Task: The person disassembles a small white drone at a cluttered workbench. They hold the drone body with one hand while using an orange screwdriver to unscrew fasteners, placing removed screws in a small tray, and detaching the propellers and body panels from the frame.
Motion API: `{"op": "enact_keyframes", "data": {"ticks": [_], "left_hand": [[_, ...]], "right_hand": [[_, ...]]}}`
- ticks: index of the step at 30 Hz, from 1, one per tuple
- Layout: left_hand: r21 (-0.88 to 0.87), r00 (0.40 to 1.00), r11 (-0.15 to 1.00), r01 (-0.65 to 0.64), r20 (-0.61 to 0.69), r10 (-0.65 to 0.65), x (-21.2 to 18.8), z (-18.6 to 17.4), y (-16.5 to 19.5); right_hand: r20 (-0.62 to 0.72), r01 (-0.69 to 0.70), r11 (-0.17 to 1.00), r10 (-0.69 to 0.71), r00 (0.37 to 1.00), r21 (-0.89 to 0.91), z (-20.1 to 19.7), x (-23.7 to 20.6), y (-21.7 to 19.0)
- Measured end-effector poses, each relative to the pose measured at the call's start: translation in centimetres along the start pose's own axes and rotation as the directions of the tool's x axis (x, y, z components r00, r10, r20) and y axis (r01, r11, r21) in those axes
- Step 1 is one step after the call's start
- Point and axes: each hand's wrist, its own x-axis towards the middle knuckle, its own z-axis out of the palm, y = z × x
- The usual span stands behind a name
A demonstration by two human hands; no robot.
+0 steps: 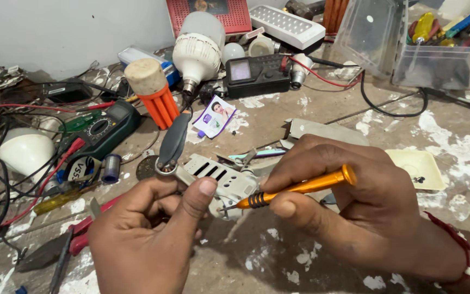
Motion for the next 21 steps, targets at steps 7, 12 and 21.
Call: {"op": "enact_keyframes", "data": {"ticks": [7, 12, 21], "left_hand": [[-0.024, 0.996, 0.996, -0.089, -0.02, 0.088, -0.41, 0.33, 0.18], [-0.038, 0.994, 0.993, -0.11, -0.009, 0.109, -0.49, 0.33, 0.19], [0.023, 0.998, 0.998, -0.065, -0.024, 0.066, -0.49, 0.34, 0.5]], "right_hand": [[-0.005, -0.027, 0.999, 0.027, 1.0, -0.03, -0.01, -0.08, 0.19], [-0.009, -0.061, 0.998, 0.061, 0.998, -0.032, 0.0, -0.2, 0.32], [0.123, -0.014, 0.996, 0.025, 0.992, -0.093, -0.4, 0.58, -0.45]]}}
